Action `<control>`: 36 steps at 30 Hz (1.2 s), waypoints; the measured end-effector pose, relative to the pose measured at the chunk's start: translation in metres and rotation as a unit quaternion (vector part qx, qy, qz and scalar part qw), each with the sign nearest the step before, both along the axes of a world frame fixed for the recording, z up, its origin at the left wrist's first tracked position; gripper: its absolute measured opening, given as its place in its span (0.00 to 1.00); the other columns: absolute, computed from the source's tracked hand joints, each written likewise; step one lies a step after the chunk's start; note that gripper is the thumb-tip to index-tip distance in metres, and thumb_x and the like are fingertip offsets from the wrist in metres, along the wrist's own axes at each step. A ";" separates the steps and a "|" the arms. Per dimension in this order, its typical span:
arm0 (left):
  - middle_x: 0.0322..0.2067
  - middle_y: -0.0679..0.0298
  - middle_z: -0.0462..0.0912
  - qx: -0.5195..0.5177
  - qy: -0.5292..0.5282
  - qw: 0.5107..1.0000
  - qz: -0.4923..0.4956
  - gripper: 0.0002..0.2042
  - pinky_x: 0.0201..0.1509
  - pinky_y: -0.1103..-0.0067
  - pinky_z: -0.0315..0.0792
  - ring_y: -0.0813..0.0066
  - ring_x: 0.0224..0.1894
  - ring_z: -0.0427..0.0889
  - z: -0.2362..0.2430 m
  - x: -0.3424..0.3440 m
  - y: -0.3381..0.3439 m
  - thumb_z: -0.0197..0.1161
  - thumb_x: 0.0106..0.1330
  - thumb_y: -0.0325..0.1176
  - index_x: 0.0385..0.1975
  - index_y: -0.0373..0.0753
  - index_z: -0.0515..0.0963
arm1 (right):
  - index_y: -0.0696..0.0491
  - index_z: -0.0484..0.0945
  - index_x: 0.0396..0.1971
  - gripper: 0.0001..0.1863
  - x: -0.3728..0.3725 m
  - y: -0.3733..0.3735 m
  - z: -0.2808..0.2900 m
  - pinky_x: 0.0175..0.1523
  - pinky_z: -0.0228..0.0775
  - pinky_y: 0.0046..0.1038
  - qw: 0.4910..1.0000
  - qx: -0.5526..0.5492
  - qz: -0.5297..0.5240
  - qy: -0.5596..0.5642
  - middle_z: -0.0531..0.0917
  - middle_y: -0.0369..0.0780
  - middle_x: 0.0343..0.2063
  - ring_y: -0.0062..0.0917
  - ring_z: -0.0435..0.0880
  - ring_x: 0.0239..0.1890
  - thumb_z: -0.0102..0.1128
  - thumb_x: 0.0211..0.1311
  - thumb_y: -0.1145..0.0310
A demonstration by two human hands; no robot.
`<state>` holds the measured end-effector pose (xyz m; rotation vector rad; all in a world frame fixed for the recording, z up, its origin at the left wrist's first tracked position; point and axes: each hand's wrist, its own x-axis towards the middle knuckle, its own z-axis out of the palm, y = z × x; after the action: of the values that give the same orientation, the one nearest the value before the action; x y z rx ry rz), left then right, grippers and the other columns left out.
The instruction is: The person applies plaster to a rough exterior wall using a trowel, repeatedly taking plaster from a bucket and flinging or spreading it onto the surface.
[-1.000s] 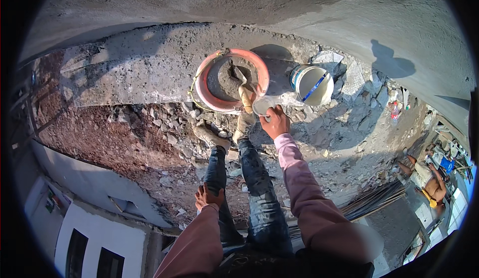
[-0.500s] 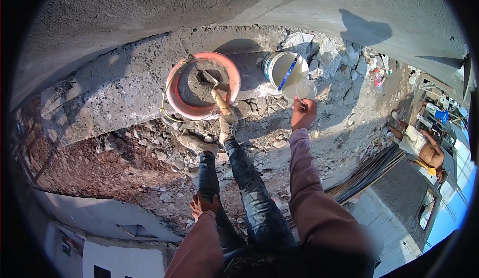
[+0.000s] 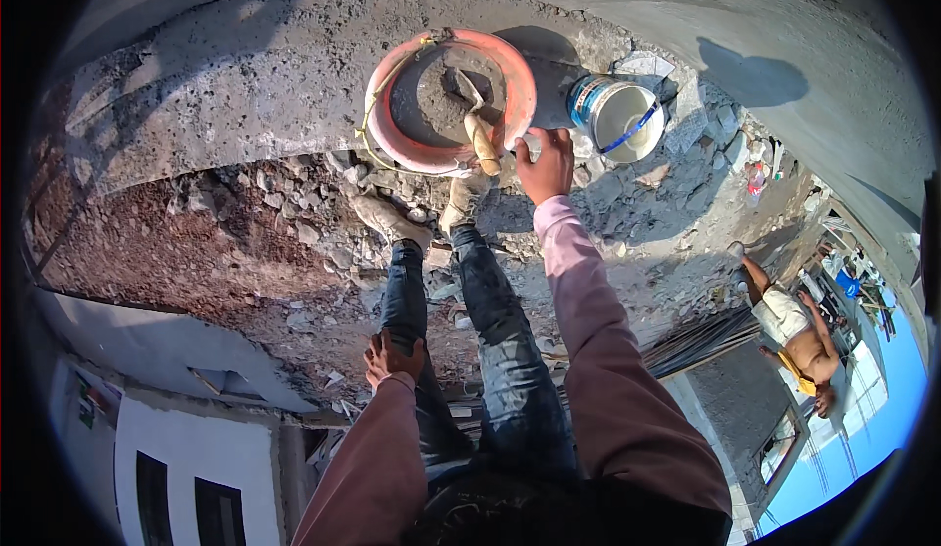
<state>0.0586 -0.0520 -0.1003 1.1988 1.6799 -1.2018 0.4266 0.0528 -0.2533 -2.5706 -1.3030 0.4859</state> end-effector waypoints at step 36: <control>0.66 0.59 0.62 -0.025 -0.032 0.991 0.124 0.43 0.65 0.57 0.64 0.53 0.68 0.60 -0.013 -0.008 0.000 0.64 0.53 0.62 0.68 0.46 0.62 | 0.58 0.79 0.38 0.18 -0.036 0.070 -0.096 0.19 0.67 0.33 0.891 -0.359 -0.020 0.278 0.80 0.44 0.23 0.30 0.78 0.18 0.62 0.63 0.56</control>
<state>0.0507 -0.0524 -0.1130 0.9562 1.6846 -1.0351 0.3904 0.1224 -0.3490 -2.6045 -0.9594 1.8263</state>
